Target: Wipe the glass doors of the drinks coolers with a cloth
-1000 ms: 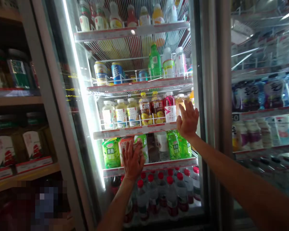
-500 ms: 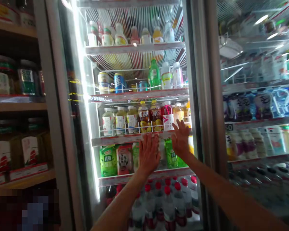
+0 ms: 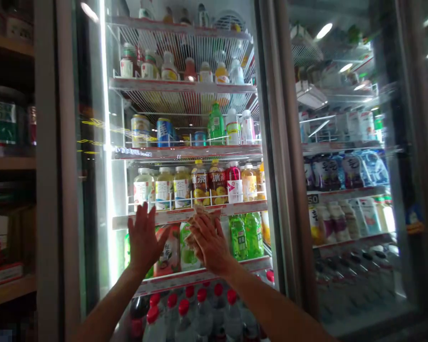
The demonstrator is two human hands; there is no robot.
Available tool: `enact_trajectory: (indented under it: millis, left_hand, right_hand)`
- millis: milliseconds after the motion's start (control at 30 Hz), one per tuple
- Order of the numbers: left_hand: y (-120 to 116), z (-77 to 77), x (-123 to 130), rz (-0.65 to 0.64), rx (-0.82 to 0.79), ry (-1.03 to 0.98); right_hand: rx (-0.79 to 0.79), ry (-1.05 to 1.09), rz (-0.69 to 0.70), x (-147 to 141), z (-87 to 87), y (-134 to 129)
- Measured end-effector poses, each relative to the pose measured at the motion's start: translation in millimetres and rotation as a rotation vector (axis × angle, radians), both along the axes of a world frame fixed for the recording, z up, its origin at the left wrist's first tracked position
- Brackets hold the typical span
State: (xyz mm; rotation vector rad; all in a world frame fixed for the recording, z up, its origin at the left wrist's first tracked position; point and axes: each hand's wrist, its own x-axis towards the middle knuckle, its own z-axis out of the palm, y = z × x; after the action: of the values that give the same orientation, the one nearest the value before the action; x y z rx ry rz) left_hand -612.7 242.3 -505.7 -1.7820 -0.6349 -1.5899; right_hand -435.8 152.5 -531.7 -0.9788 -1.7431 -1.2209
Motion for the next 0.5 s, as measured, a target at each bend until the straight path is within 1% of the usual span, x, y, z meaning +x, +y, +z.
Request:
enact_trajectory:
  millis: [67, 133, 200, 267, 300, 333, 367, 400, 433, 500]
  left_hand:
    - [6, 9.2, -4, 0.047, -0.037, -0.166]
    - [8, 13.7, -1, 0.065, -0.039, -0.215]
    - [8, 13.9, 5, 0.06, -0.026, -0.224]
    - [8, 12.4, 8, 0.047, -0.015, -0.222]
    - [8, 11.6, 8, 0.043, -0.011, -0.223]
    - [8, 10.9, 9, 0.042, -0.011, -0.225]
    - [8, 10.4, 8, 0.042, -0.017, -0.228]
    - [8, 10.1, 8, 0.042, -0.025, -0.233]
    - [8, 9.9, 7, 0.041, -0.036, -0.239]
    - [8, 10.0, 6, 0.033, -0.052, -0.238]
  right_hand:
    - [0.015, -0.07, -0.076, 13, 4.8, 1]
    - [0.061, -0.083, -0.125, 41, 15.8, -6]
    - [0.176, 0.024, -0.176, 78, 33.2, -19]
    - [0.334, 0.17, -0.243, 114, 53.0, -32]
    - [0.398, 0.223, -0.251, 126, 61.0, -36]
    - [0.447, 0.264, -0.253, 131, 65.9, -37]
    - [0.476, 0.288, -0.243, 131, 66.8, -36]
    - [0.481, 0.29, -0.221, 123, 63.0, -32]
    - [0.456, 0.272, -0.193, 110, 55.1, -26]
    - [0.323, 0.17, -0.126, 76, 30.5, -14]
